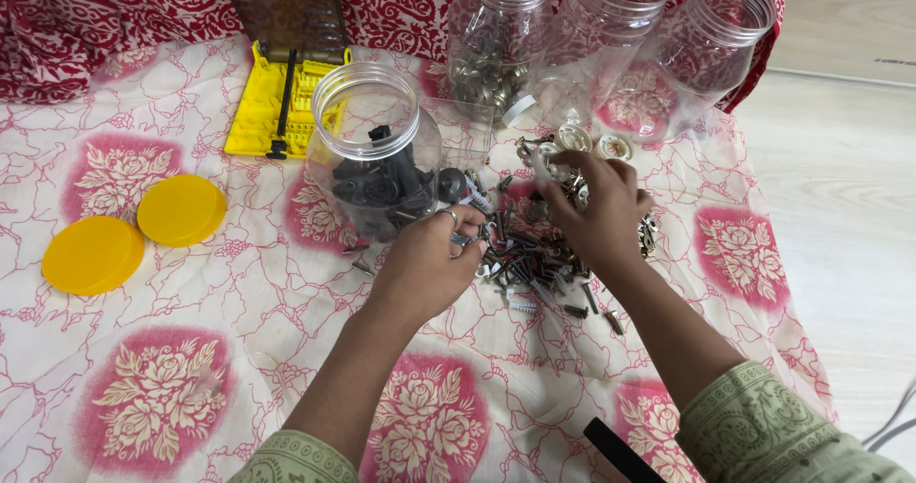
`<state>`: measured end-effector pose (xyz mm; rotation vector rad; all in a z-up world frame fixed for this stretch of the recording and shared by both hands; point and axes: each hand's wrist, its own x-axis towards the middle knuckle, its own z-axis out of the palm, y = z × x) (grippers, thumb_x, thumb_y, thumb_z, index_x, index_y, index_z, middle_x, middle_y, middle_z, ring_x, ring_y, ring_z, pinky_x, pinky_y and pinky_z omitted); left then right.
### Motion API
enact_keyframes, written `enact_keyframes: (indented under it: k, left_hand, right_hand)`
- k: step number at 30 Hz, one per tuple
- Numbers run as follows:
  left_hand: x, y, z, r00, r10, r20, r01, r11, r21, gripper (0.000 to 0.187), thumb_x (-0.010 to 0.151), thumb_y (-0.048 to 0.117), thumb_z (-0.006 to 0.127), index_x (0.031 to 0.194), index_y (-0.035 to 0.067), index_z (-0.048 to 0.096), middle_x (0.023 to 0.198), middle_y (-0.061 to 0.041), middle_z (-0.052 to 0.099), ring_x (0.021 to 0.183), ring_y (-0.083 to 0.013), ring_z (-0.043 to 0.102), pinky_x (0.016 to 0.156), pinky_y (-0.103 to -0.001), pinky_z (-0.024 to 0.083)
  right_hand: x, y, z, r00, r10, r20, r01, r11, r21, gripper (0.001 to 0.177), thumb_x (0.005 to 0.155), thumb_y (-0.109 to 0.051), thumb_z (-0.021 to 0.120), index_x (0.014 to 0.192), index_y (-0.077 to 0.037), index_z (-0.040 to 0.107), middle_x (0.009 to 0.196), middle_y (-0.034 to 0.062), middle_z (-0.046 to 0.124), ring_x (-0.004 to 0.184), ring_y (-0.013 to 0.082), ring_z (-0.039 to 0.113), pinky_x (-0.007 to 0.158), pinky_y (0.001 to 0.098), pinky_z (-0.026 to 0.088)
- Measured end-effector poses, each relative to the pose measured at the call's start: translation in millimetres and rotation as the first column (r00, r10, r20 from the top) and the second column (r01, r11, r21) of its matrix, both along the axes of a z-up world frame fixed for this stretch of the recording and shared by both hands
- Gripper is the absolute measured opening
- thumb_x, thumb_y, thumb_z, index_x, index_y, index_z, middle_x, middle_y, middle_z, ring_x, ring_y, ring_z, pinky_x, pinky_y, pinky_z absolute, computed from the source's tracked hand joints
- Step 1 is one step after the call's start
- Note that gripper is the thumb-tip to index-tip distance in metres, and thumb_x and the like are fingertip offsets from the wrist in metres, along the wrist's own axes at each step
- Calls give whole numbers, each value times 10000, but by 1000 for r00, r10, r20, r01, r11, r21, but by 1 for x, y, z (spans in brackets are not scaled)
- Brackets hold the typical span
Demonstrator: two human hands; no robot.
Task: The person sorts small hardware parts from a mixed pile on a table and places selected black plastic pieces into a clear jar. The hands repeatedly pick items from the pile and deposit them into the jar while other parts remain on the table.
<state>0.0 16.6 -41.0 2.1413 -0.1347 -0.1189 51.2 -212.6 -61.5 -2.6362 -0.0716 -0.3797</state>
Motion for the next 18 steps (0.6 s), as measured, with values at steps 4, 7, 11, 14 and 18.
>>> enact_keyframes:
  k: [4,7,11,14,18]
  left_hand:
    - [0,1,-2,1000,4,-14,-4,1000,-19,332,860,205,705,1178,112,696,1044,-68,763,834,-204,742,789,-349,570]
    - [-1,2,-3,1000,8,1,-8,1000,-20,327,864,194,695,1178,106,699,1058,-70,765,856,-197,745,802,-347,568]
    - [-1,2,-4,1000,14,16,-14,1000,-13,337,860,200,711,1181,98,697,1057,-76,767,853,-204,741,798,-352,566]
    - [0,1,-4,1000,4,-22,-5,999,-31,336,858,204,706,1179,104,694,1060,-65,763,843,-193,750,787,-343,575]
    - [-3,0,-1,1000,-2,-24,1,999,-45,338,860,216,710,1178,105,691,1055,-62,761,840,-189,753,784,-335,581]
  right_hand:
    - [-3,1,-6,996,78,36,-79,997,26,491,931,-403,713,1390,-260,616,1362,3,649,1353,308,426,1039,583,245]
    - [-3,1,-9,999,26,43,-21,991,-131,514,873,-365,748,1367,-271,642,1386,2,636,1349,330,397,998,597,247]
    - [-5,-2,-8,1000,7,-5,-8,970,-243,452,839,-344,774,1280,-280,697,1293,-36,687,1324,249,465,1001,606,243]
    - [-8,-1,-4,1000,5,4,-4,965,-261,407,825,-379,791,1208,-256,728,1209,-26,713,1299,231,496,1010,592,255]
    - [-13,2,-1,1000,14,28,-6,963,-270,321,815,-399,800,1089,-234,768,1115,-12,747,1246,248,516,986,586,267]
